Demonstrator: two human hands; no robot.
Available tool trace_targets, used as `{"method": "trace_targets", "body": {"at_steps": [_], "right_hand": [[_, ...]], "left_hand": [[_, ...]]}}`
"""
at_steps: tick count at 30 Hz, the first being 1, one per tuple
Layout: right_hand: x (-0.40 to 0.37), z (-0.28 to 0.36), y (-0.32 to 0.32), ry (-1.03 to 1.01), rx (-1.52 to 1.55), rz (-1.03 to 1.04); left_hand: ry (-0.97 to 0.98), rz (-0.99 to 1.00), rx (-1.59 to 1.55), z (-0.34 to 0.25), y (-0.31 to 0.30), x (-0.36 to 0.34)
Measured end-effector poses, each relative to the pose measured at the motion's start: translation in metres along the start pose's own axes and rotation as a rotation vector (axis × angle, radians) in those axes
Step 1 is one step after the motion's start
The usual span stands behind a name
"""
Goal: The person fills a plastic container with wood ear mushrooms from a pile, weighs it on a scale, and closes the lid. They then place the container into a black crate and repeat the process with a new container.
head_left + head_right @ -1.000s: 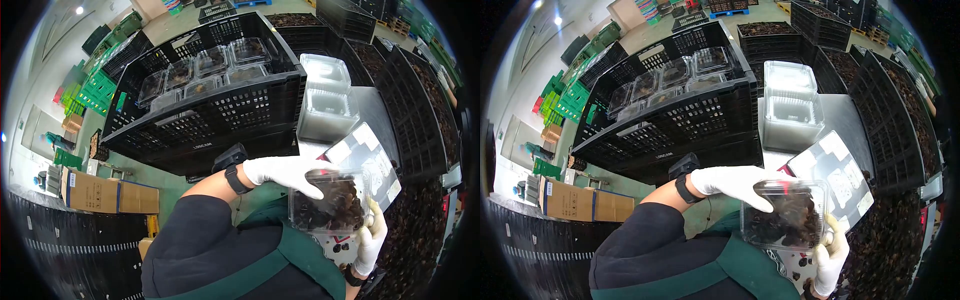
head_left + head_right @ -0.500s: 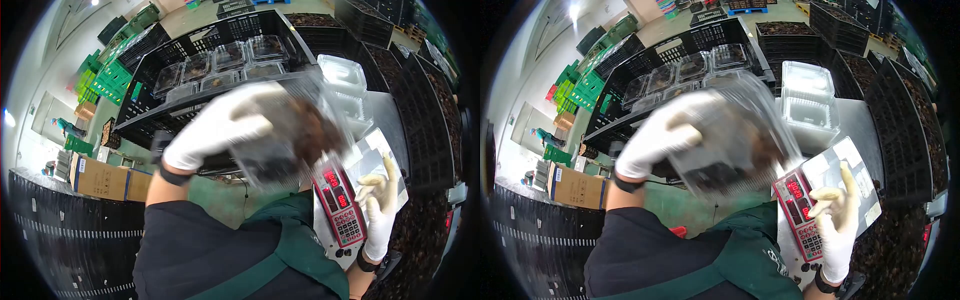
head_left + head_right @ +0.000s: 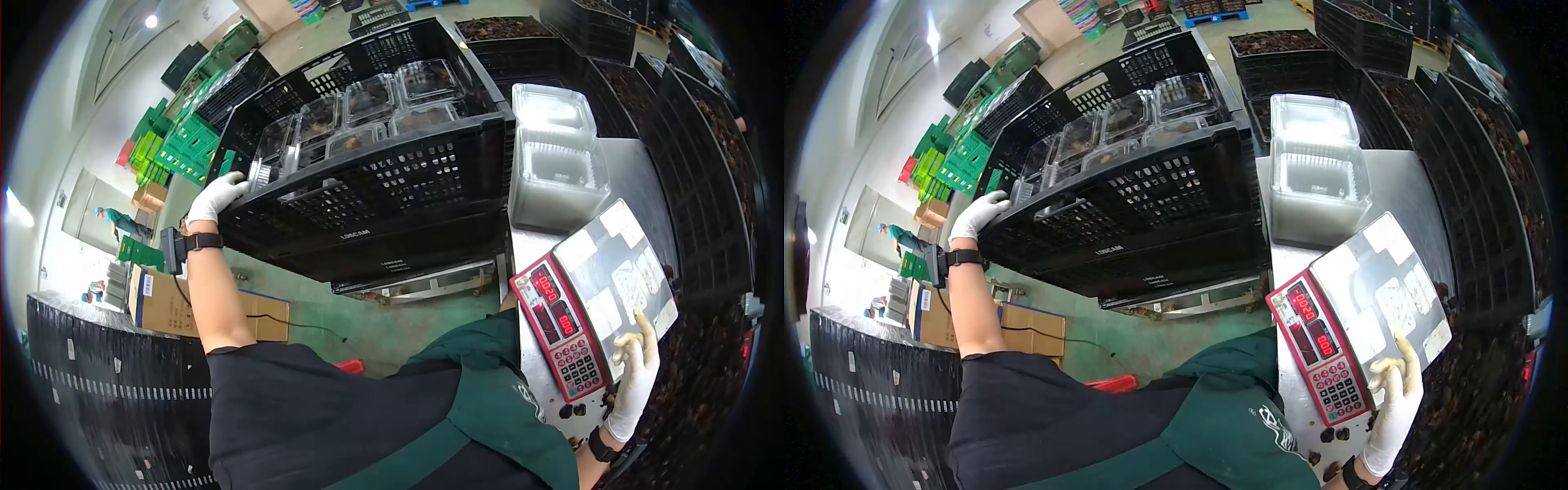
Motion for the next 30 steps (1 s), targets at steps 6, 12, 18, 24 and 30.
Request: {"method": "trace_targets", "body": {"at_steps": [6, 12, 18, 24, 30], "right_hand": [[-0.025, -0.008, -0.027, 0.131, 0.033, -0.085], [-0.055, -0.034, -0.047, 0.106, 0.063, -0.2], [-0.076, -0.072, -0.065, 0.174, 0.126, -0.286], [-0.076, -0.062, -0.065, 0.192, 0.081, -0.236], [-0.087, -0.038, -0.055, 0.202, 0.104, -0.266]], "left_hand": [[0.127, -0.439, -0.015, -0.124, -0.016, -0.029], [0.124, 0.135, 0.301, -0.097, -0.007, 0.05], [0.058, 0.489, 0.152, -0.144, -0.002, 0.018], [0.725, -0.959, -0.304, -0.3, -0.032, -0.093], [1.39, -0.52, -0.297, -0.482, 0.106, -0.187]]}}
Point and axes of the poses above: each hand's wrist, its own x-axis towards the middle knuckle, its own y-axis out of the palm, z = x × y, the point moved 2 cm from there along x, towards the middle knuckle, and after that the axes turned 5 degrees about -y, right-handed, at the moved point
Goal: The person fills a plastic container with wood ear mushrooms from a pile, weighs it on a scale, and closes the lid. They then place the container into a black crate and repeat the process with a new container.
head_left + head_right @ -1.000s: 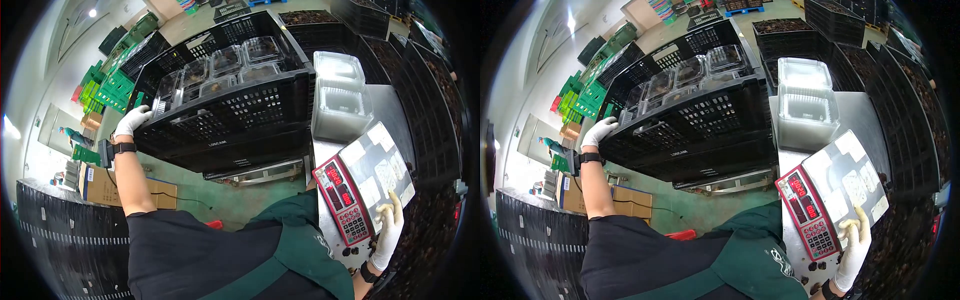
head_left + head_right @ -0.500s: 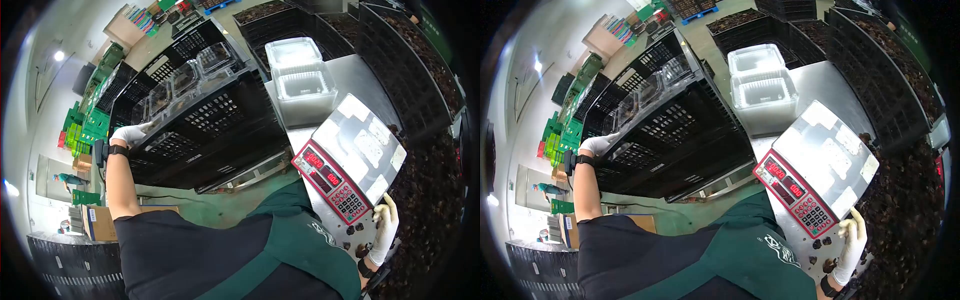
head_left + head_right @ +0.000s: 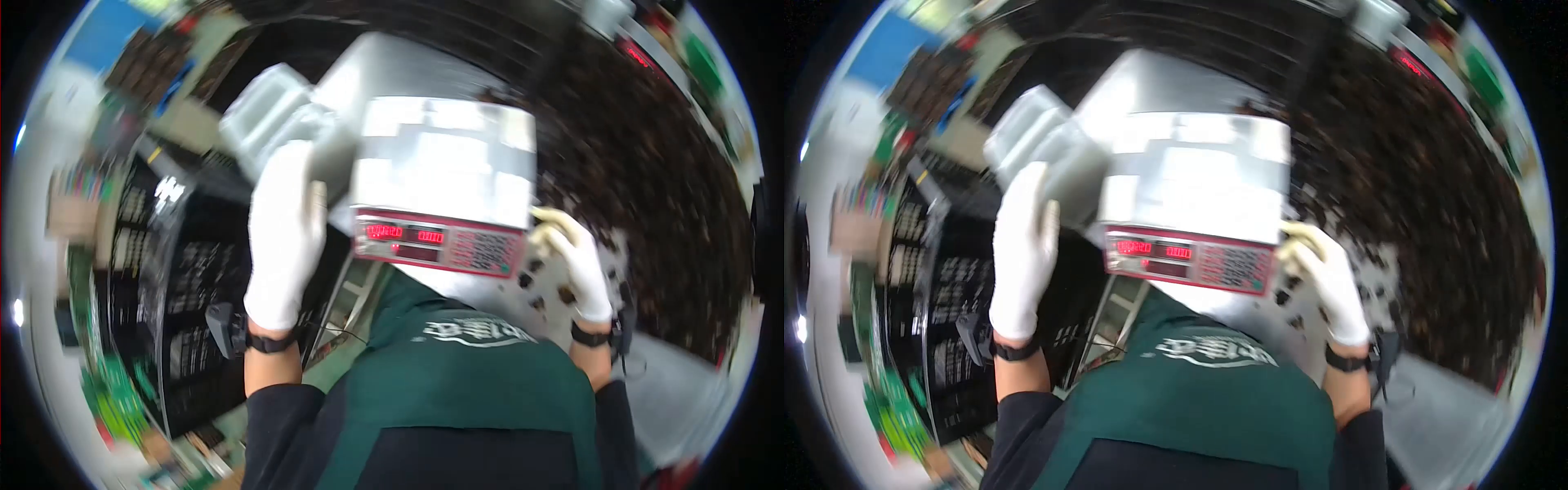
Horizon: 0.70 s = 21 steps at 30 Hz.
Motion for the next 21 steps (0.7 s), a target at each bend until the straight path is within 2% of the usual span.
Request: {"method": "trace_targets", "body": {"at_steps": [2, 4, 6, 8, 11, 12, 13, 15, 16, 17, 18, 19, 20, 21], "right_hand": [[-0.014, -0.01, -0.014, -0.006, 0.016, -0.035], [-0.035, -0.023, -0.035, 0.02, -0.034, -0.156], [-0.06, -0.04, -0.061, 0.09, 0.002, -0.298], [-0.084, -0.073, -0.088, 0.073, -0.058, -0.424], [-0.12, -0.106, -0.107, 0.123, -0.081, -0.593], [-0.132, -0.116, -0.107, 0.125, -0.18, -0.665], [-0.141, -0.123, -0.107, 0.126, -0.283, -0.731], [-0.153, -0.119, -0.101, 0.163, -0.508, -0.805], [-0.157, -0.121, -0.098, 0.135, -0.557, -0.824], [-0.16, -0.124, -0.095, 0.106, -0.605, -0.844], [-0.163, -0.125, -0.091, 0.077, -0.655, -0.861], [-0.163, -0.123, -0.086, 0.138, -0.636, -0.865], [-0.161, -0.123, -0.084, 0.091, -0.678, -0.892], [-0.16, -0.126, -0.08, 0.041, -0.719, -0.916]], "left_hand": [[-0.079, 0.073, -0.001, 0.023, 0.054, 0.008], [-0.183, 0.196, 0.161, 0.039, 0.084, 0.014], [-0.157, 0.18, 0.086, 0.074, 0.103, 0.019], [-0.148, 0.189, -0.004, 0.093, 0.103, 0.026], [-0.303, 0.196, -0.032, 0.085, 0.087, 0.039], [-0.344, 0.209, -0.002, 0.077, 0.081, 0.042], [-0.297, 0.225, 0.012, 0.091, 0.083, 0.046], [-0.37, 0.371, -0.165, 0.12, 0.084, 0.052], [-0.328, 0.273, -0.149, 0.133, 0.077, 0.056], [-0.358, 0.163, -0.115, 0.101, 0.055, 0.06], [-0.293, -0.017, -0.051, 0.088, 0.042, 0.064], [-0.295, -0.119, -0.106, 0.078, 0.033, 0.066], [-0.3, -0.223, -0.16, 0.068, 0.028, 0.064], [-0.226, -0.203, -0.182, 0.052, 0.032, 0.059]]}}
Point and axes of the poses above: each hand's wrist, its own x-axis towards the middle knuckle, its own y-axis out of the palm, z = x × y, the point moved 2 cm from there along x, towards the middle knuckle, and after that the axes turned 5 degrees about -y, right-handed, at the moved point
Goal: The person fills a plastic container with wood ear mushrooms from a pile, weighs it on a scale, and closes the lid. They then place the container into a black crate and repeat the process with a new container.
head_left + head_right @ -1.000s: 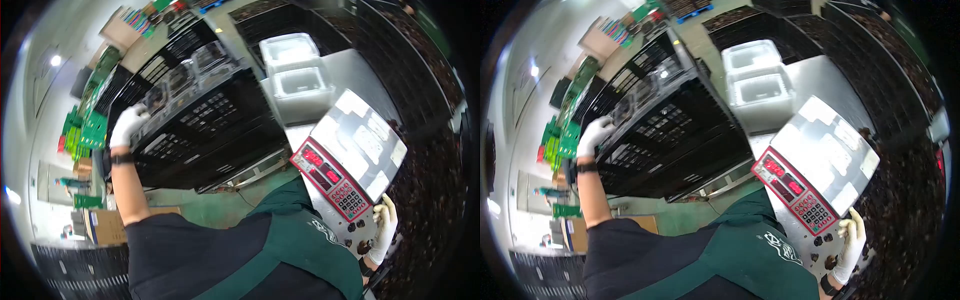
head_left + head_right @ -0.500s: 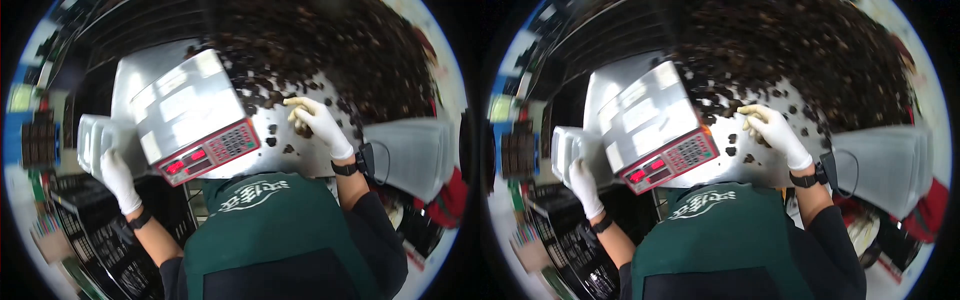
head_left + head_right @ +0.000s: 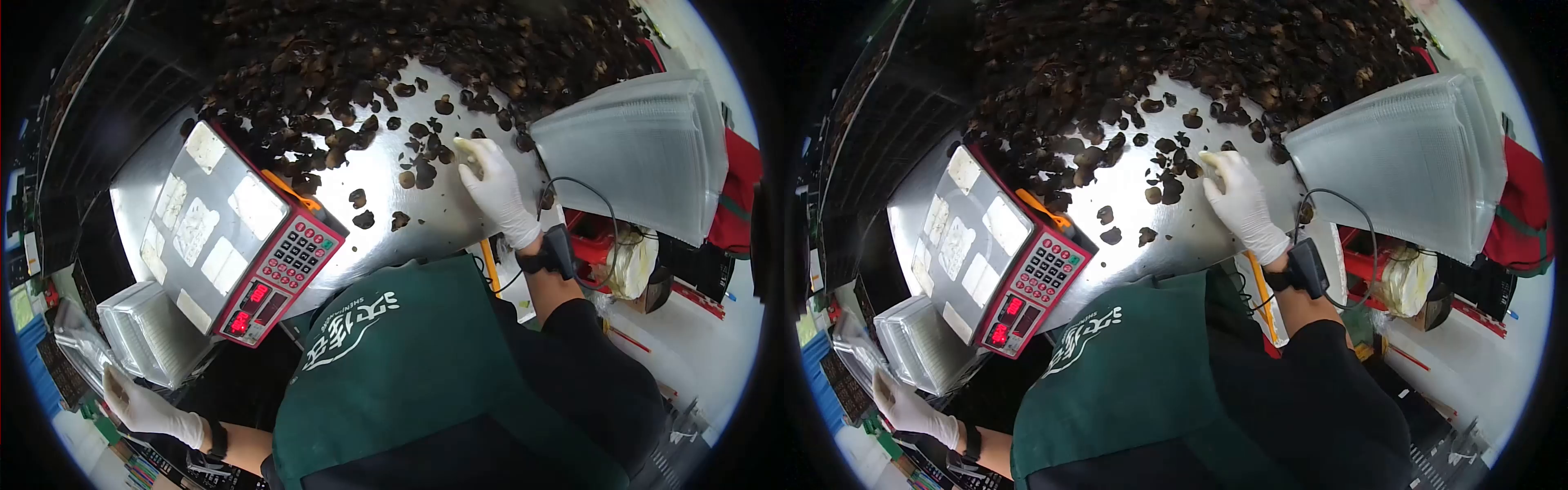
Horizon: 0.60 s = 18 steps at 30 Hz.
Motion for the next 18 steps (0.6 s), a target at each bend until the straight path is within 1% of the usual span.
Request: {"method": "trace_targets", "body": {"at_steps": [2, 3, 4, 5, 7, 8, 9, 10, 11, 12, 13, 15, 16, 18], "right_hand": [[0.001, 0.0, 0.008, -0.073, -0.026, -0.062], [0.003, 0.003, 0.01, -0.131, -0.039, -0.034], [0.006, 0.007, 0.011, -0.188, -0.051, -0.007], [0.007, 0.011, 0.013, -0.245, -0.062, 0.02], [0.003, 0.019, 0.024, -0.29, -0.077, 0.121], [0.0, 0.026, 0.029, -0.302, -0.087, 0.172], [-0.001, 0.029, 0.034, -0.317, -0.095, 0.223], [-0.002, 0.022, 0.041, -0.328, -0.118, 0.222], [-0.001, 0.016, 0.045, -0.315, -0.061, 0.187], [0.002, 0.012, 0.046, -0.305, -0.005, 0.154], [0.005, 0.011, 0.049, -0.291, 0.052, 0.124], [0.015, 0.017, 0.052, -0.079, 0.194, 0.156], [0.024, 0.023, 0.053, 0.027, 0.262, 0.168], [0.043, 0.042, 0.059, -0.095, 0.182, 0.082]], "left_hand": [[0.131, 0.051, -0.047, -0.041, 0.018, -0.024], [0.202, 0.132, 0.003, -0.07, 0.026, -0.038], [0.303, 0.14, -0.034, -0.078, 0.045, -0.055], [0.285, 0.251, -0.069, -0.091, 0.06, -0.07], [0.249, 0.489, -0.195, -0.1, 0.086, -0.098], [0.262, 0.581, -0.105, -0.109, 0.094, -0.107], [0.193, 0.685, -0.126, -0.114, 0.103, -0.117], [0.25, 0.7, -0.122, -0.12, 0.103, -0.123], [0.303, 0.712, -0.117, -0.123, 0.102, -0.126], [0.255, 0.773, -0.124, -0.123, 0.1, -0.126], [0.279, 0.759, -0.112, -0.123, 0.097, -0.125], [0.333, 0.735, -0.089, -0.127, 0.095, -0.123], [0.294, 0.753, -0.093, -0.128, 0.093, -0.123], [0.284, 0.763, -0.151, -0.128, 0.095, -0.124]]}}
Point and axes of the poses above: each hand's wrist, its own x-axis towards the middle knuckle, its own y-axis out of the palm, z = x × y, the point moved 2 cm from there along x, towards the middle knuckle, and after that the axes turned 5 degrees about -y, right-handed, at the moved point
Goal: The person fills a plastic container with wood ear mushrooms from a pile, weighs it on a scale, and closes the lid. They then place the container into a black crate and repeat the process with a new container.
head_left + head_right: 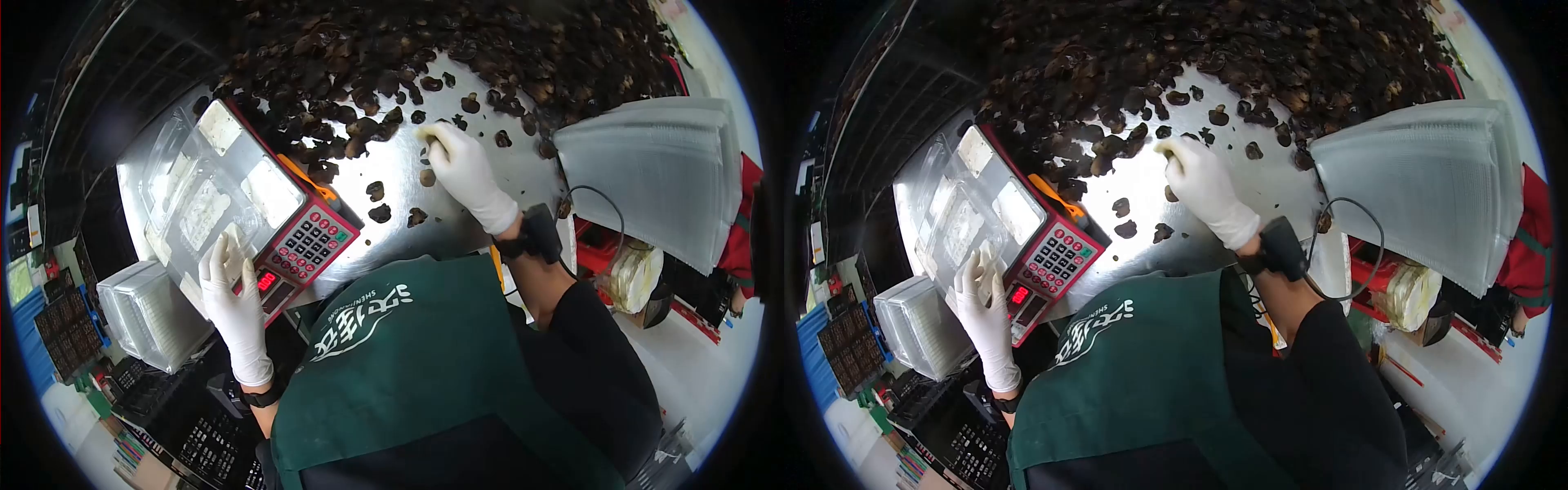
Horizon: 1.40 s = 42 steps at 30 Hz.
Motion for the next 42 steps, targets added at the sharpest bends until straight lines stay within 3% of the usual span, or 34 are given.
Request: {"method": "trace_targets", "body": {"at_steps": [5, 9, 11, 14, 15, 18, 21, 22, 23, 25, 26, 33, 37, 39, 42], "right_hand": [[0.047, 0.007, 0.033, -0.333, -0.224, -0.011], [0.058, -0.01, 0.053, -0.379, -0.264, 0.27], [0.06, -0.029, 0.046, -0.369, -0.066, 0.173], [0.066, -0.022, 0.012, 0.116, 0.287, 0.227], [0.068, -0.027, 0.005, 0.142, 0.503, 0.214], [0.07, -0.02, -0.011, 0.379, 0.77, 0.199], [0.074, -0.009, -0.008, 0.376, 0.629, 0.279], [0.072, -0.01, 0.002, 0.338, 0.572, 0.327], [0.07, -0.009, 0.017, -0.041, 0.274, 0.231], [0.059, -0.007, 0.035, -0.395, -0.084, 0.227], [0.055, -0.006, 0.042, -0.391, -0.208, 0.307], [0.07, 0.014, 0.046, -0.209, -0.278, 0.307], [0.071, 0.01, 0.074, -0.494, -0.258, 0.37], [0.071, 0.0, 0.071, -0.335, -0.192, 0.381], [0.076, -0.012, 0.066, -0.342, -0.083, 0.298]], "left_hand": [[-0.015, -0.006, -0.107, -0.002, 0.007, -0.001], [-0.029, -0.005, -0.105, 0.0, 0.005, -0.001], [-0.027, -0.027, -0.077, 0.0, 0.002, -0.001], [-0.054, -0.041, -0.08, 0.006, 0.001, -0.003], [-0.064, -0.042, -0.088, 0.007, 0.002, -0.003], [-0.061, -0.04, -0.073, 0.007, 0.002, -0.002], [-0.051, -0.037, -0.055, 0.007, 0.002, 0.0], [-0.043, -0.036, -0.044, 0.006, 0.002, 0.001], [-0.034, -0.036, -0.032, 0.005, 0.001, 0.002], [-0.027, -0.034, -0.027, 0.005, 0.001, 0.002], [-0.025, -0.034, -0.025, 0.006, 0.001, 0.003], [-0.066, -0.011, -0.049, 0.006, -0.001, 0.001], [-0.063, -0.015, -0.04, 0.007, 0.0, 0.0], [-0.057, -0.017, -0.035, 0.007, -0.001, 0.0], [-0.049, -0.024, -0.008, 0.005, -0.005, -0.002]]}}
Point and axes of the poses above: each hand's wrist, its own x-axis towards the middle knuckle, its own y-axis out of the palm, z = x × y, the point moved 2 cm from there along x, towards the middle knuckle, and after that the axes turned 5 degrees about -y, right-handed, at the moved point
